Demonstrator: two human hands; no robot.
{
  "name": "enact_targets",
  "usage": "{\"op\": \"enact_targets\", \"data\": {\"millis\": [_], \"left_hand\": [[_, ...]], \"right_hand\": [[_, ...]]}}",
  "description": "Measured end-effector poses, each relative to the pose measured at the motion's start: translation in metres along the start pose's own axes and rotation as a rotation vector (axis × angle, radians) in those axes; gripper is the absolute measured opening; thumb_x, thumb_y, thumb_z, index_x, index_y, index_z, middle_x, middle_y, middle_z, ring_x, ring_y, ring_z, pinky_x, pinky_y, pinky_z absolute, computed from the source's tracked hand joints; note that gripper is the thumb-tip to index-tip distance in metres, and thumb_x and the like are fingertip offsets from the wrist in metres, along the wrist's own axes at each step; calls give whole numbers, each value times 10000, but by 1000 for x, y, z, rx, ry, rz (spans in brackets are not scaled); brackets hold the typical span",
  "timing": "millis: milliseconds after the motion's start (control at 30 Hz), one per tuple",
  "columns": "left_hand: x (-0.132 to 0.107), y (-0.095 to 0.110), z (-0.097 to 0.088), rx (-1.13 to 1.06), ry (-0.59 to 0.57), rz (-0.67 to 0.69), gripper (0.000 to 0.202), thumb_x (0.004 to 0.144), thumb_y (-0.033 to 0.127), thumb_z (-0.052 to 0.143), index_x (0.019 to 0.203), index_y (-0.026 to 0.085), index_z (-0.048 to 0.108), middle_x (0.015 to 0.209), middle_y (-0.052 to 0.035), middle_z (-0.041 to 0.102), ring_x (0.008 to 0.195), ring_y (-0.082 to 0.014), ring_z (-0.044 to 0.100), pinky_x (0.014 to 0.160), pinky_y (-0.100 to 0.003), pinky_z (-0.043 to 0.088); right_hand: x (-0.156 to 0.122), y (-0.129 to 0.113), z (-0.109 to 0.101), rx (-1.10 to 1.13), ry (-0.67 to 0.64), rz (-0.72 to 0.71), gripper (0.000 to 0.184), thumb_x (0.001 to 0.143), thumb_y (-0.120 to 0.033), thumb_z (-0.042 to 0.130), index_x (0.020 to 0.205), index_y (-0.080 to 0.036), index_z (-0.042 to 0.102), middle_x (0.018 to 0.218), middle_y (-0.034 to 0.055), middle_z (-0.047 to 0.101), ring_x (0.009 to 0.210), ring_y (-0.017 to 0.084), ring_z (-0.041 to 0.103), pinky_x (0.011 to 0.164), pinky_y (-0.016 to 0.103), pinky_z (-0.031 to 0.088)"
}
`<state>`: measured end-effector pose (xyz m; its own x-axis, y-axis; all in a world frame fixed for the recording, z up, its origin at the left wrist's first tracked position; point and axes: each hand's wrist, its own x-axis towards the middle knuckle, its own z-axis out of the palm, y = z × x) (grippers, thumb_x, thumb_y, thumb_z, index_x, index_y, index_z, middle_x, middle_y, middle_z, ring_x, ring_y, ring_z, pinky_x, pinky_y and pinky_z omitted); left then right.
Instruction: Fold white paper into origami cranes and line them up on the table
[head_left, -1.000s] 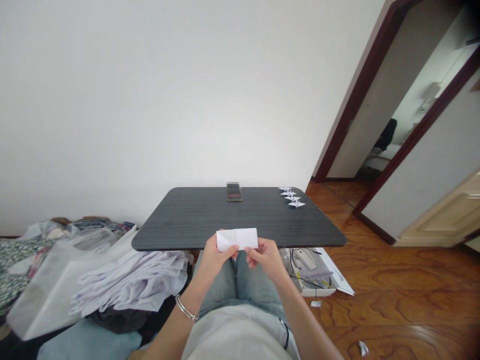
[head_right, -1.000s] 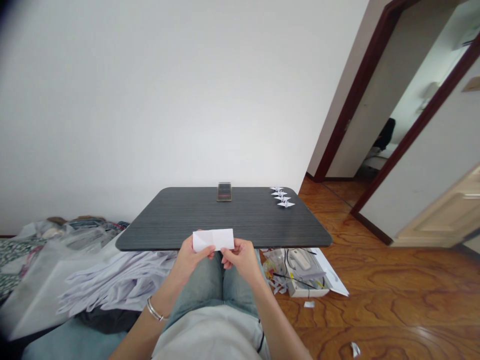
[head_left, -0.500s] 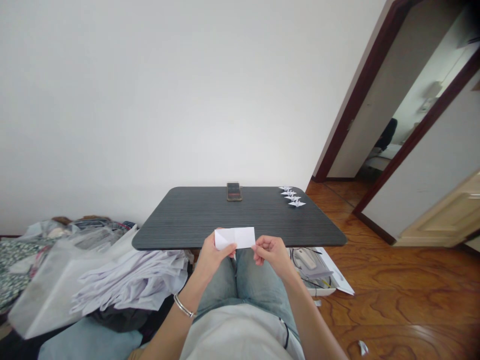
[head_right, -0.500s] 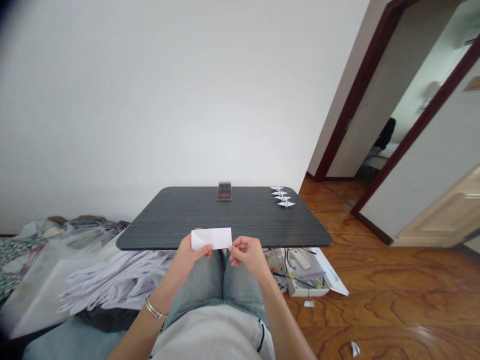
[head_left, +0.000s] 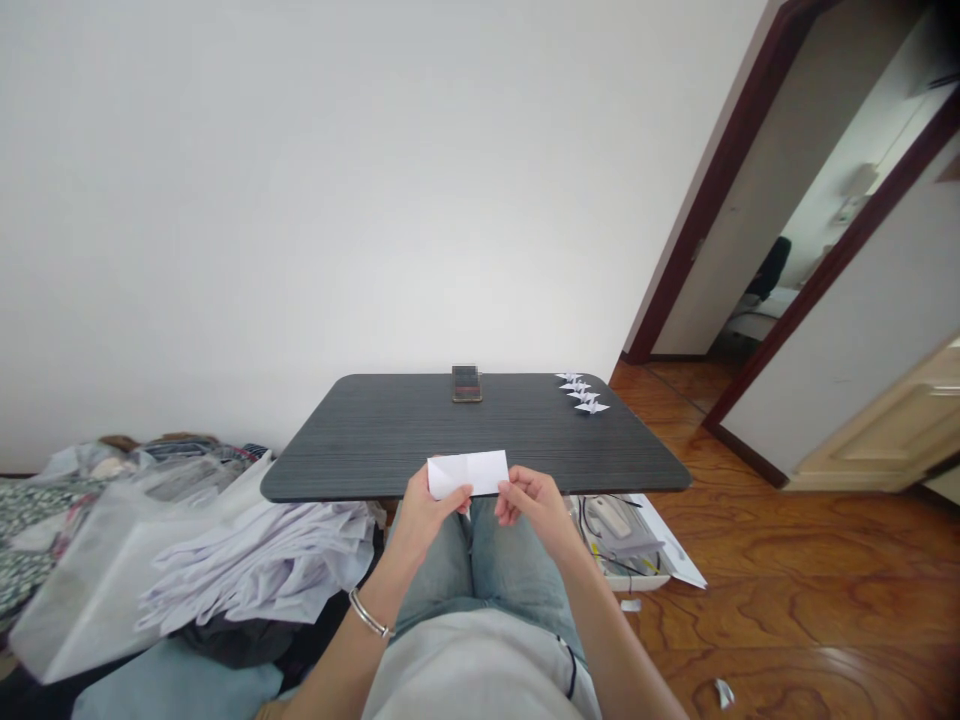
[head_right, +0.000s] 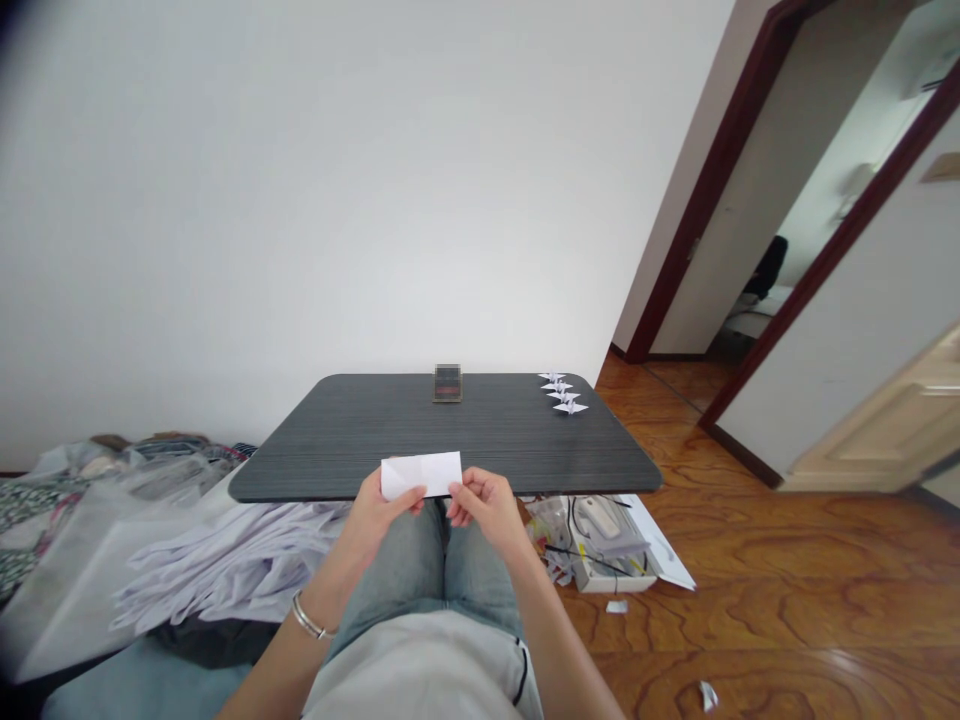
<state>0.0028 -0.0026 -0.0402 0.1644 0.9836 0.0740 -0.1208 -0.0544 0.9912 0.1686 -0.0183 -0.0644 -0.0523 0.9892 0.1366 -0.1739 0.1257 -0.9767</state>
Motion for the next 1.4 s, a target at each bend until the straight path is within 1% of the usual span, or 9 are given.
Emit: {"op": "enact_targets", "data": {"millis": [267, 433, 567, 700, 900, 1033, 1133, 1267, 1400], "left_hand": [[0, -5, 4, 42, -45, -5, 422, 584, 220, 737, 937, 122, 529, 721, -9, 628, 599, -140, 568, 497, -244, 480], [2, -2, -2, 24, -76, -26, 397, 571, 229, 744, 896, 136, 535, 683, 8, 625, 561, -127, 566, 506, -240, 478], [5, -3, -12, -58, -130, -56, 457, 582, 233, 748, 953, 142, 498, 640, 17, 632, 544, -112, 577, 530, -221, 468], [7, -4, -23, -69, -98, -51, 481, 574, 235, 756, 972, 144, 500, 557, 53, 592, 520, -105, 572, 539, -215, 466], [6, -1, -34, -80, -22, -28, 447, 592, 264, 745, 971, 148, 538, 597, 30, 616, 576, -117, 584, 572, -227, 479], [5, 1, -26, -137, -30, -64, 413, 632, 324, 722, 972, 147, 568, 763, -23, 657, 694, -149, 616, 603, -256, 498], [4, -2, -12, -130, -67, -78, 435, 574, 291, 767, 939, 139, 586, 807, -42, 678, 691, -153, 614, 586, -242, 482], [4, -6, 2, -66, -19, -36, 333, 563, 248, 773, 825, 117, 616, 724, -24, 662, 595, -121, 568, 545, -226, 459], [3, -6, 9, -80, 20, -7, 239, 574, 231, 756, 727, 110, 617, 629, -15, 640, 528, -104, 529, 512, -217, 431]], "right_hand": [[0, 6, 10, -51, 10, -30, 292, 721, -412, 639, 612, -151, 568, 445, -19, 581, 349, 77, 490, 382, 181, 422], [-1, 5, 8, -81, 46, -31, 286, 713, -407, 641, 604, -154, 564, 435, -18, 572, 341, 79, 481, 373, 183, 418], [1, 4, 4, -90, 79, -35, 295, 708, -407, 645, 581, -155, 555, 435, -15, 573, 340, 80, 480, 365, 182, 412], [2, 2, 0, -90, 95, -40, 303, 699, -414, 653, 574, -154, 557, 429, -15, 570, 343, 83, 481, 361, 182, 407], [2, -1, -6, -75, 153, -41, 303, 679, -425, 672, 588, -157, 562, 418, -21, 560, 345, 89, 479, 367, 194, 411], [1, -1, -1, -66, 116, -42, 301, 691, -415, 665, 583, -153, 562, 426, -17, 565, 346, 83, 480, 367, 185, 406], [0, 2, 6, -57, 77, -40, 285, 703, -397, 657, 594, -152, 564, 429, -22, 563, 342, 77, 474, 369, 179, 405], [0, 5, 13, -80, 26, -32, 258, 699, -385, 662, 634, -145, 592, 446, -22, 571, 353, 79, 482, 382, 181, 413], [0, 8, 15, -107, 18, -45, 331, 730, -429, 624, 570, -143, 582, 443, -3, 575, 358, 82, 487, 381, 181, 396]]}}
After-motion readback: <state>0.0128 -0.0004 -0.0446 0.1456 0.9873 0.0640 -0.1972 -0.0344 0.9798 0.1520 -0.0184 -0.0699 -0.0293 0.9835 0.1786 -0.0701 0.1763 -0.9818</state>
